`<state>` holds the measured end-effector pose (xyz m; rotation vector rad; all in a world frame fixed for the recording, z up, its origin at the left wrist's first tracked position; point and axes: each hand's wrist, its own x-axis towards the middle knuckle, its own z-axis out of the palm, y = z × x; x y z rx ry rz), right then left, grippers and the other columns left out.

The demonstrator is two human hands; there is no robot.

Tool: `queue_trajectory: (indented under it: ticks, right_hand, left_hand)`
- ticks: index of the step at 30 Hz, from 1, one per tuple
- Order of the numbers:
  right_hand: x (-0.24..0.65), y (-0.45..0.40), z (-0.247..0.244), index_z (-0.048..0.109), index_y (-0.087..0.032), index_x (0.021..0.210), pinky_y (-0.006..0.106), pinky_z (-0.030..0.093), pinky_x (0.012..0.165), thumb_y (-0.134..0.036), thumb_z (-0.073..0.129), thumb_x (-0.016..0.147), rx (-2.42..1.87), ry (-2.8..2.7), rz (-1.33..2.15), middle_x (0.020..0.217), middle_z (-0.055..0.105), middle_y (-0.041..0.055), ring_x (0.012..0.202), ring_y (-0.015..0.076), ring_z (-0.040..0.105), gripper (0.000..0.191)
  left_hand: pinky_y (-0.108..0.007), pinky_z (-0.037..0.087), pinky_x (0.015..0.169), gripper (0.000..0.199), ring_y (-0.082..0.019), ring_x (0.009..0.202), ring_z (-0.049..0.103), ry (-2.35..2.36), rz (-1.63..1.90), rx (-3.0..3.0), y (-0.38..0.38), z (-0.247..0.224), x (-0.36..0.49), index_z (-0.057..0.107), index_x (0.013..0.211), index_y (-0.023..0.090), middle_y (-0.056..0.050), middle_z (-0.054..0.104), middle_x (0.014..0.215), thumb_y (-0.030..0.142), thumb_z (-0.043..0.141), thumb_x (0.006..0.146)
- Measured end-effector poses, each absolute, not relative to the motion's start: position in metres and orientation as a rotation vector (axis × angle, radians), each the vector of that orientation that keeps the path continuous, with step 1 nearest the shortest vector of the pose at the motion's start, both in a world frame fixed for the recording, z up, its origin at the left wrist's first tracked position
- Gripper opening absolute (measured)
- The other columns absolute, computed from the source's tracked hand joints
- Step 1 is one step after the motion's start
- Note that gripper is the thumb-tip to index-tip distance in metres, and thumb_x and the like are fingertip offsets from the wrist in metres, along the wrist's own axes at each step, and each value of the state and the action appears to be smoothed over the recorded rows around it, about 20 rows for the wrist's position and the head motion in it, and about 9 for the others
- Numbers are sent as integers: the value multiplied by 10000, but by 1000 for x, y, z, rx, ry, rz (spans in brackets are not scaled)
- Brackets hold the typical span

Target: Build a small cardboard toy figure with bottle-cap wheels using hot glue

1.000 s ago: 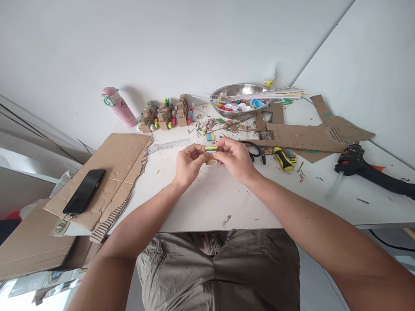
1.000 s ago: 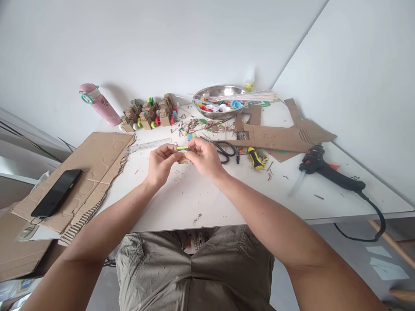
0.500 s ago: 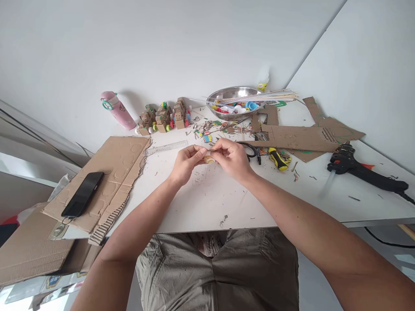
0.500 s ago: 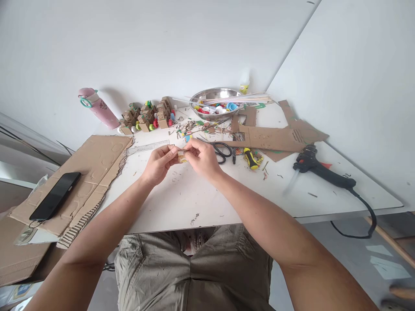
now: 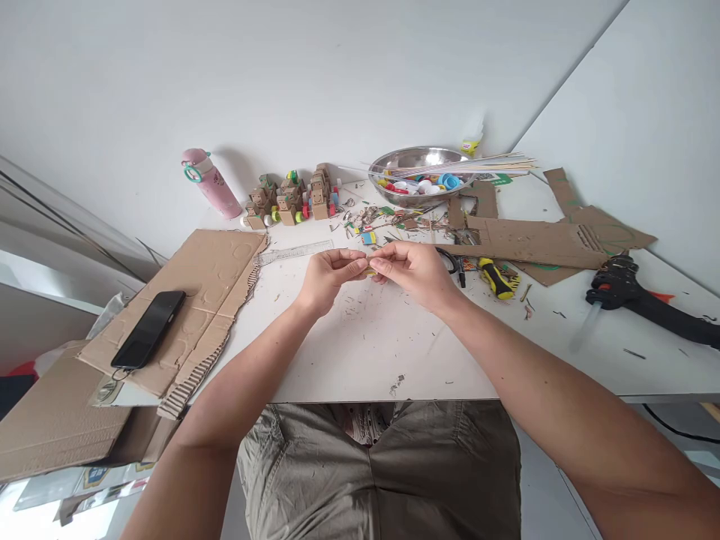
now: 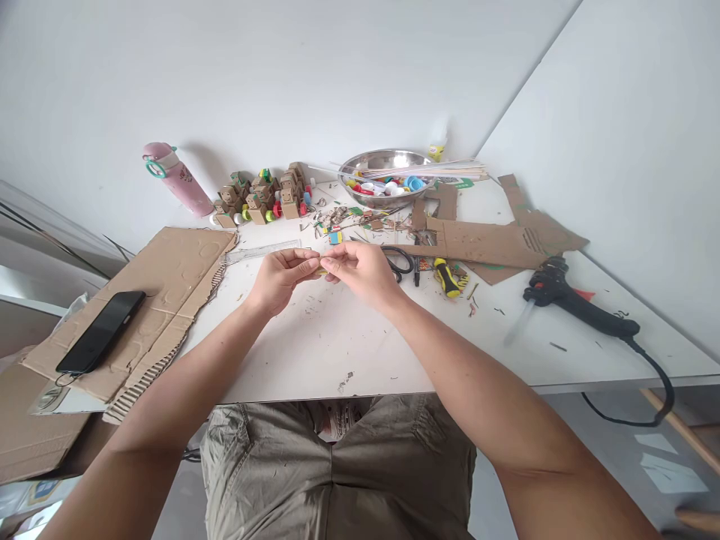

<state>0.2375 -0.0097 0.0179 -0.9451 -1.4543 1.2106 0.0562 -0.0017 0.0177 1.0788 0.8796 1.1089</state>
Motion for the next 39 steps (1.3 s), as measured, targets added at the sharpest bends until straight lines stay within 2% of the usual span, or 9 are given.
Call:
queue_trajectory:
  ticks: [9, 12, 15, 20, 24, 28, 34, 37, 39]
  right_hand:
    - [233, -10, 16, 716, -213, 724, 348, 643, 618, -657, 964, 524, -943, -1396, 1231, 711, 766, 30, 581, 186, 720, 547]
    - [233, -10, 15, 701, -220, 721, 346, 635, 592, -632, 938, 576, -951, -1415, 1204, 683, 753, 22, 537, 181, 702, 496]
    - [234, -8, 13, 715, -228, 775, 353, 639, 619, -576, 880, 685, -929, -1493, 1134, 729, 775, 30, 585, 198, 728, 396]
    - [239, -8, 13, 761, -245, 863, 347, 613, 739, -307, 777, 828, -921, -1754, 732, 820, 806, 29, 724, 204, 743, 73]
    - [241, -8, 12, 732, -235, 789, 324, 550, 650, -273, 667, 929, -953, -1818, 482, 762, 768, 41, 665, 192, 677, 159]
    - [241, -5, 8, 713, -237, 778, 323, 536, 613, -382, 664, 962, -929, -1773, 469, 821, 761, 68, 739, 216, 690, 239]
    - [243, -4, 15, 761, -231, 857, 347, 567, 669, -786, 636, 896, -890, -1741, 765, 915, 794, 85, 831, 241, 724, 570]
    - [244, -6, 21, 793, -239, 933, 363, 585, 712, -828, 733, 788, -851, -1768, 826, 1017, 811, 83, 852, 244, 733, 610]
    - [245, -8, 22, 801, -253, 948, 380, 595, 742, -809, 783, 753, -855, -1753, 792, 1002, 813, 72, 837, 242, 729, 590]
  left_hand:
    - [-332, 618, 697, 451, -161, 632, 712, 916, 1170, 1096, -5, 20, 60, 721, 645, 158, -9, 739, 643, 339, 1064, 414]
    - [-308, 598, 661, 447, -148, 610, 695, 916, 1196, 1094, -6, 20, 62, 720, 634, 158, -2, 725, 623, 330, 1062, 406]
    - [-290, 589, 664, 442, -136, 613, 690, 903, 1195, 1073, -6, 19, 62, 715, 636, 155, 3, 722, 629, 318, 1064, 421]
    - [-251, 593, 699, 361, -119, 646, 711, 881, 1117, 972, -2, 16, 61, 723, 712, 158, 15, 730, 676, 289, 1035, 585]
    - [-233, 618, 721, 176, -122, 662, 738, 817, 1006, 845, -4, 19, 61, 753, 813, 160, -4, 754, 721, 242, 909, 809]
    - [-227, 644, 803, 102, -138, 747, 787, 757, 909, 755, -8, 21, 64, 765, 836, 133, -64, 813, 827, 149, 760, 937]
    - [-287, 643, 964, 132, -171, 831, 813, 733, 925, 642, -6, 15, 66, 730, 801, 150, -51, 808, 808, 69, 761, 901]
    - [-273, 644, 943, 171, -136, 766, 791, 740, 967, 643, -7, 15, 66, 705, 764, 159, -18, 787, 770, 72, 771, 896]
    - [-240, 642, 900, 232, -108, 720, 769, 727, 984, 644, -8, 17, 66, 665, 710, 163, 7, 762, 733, 57, 788, 876]
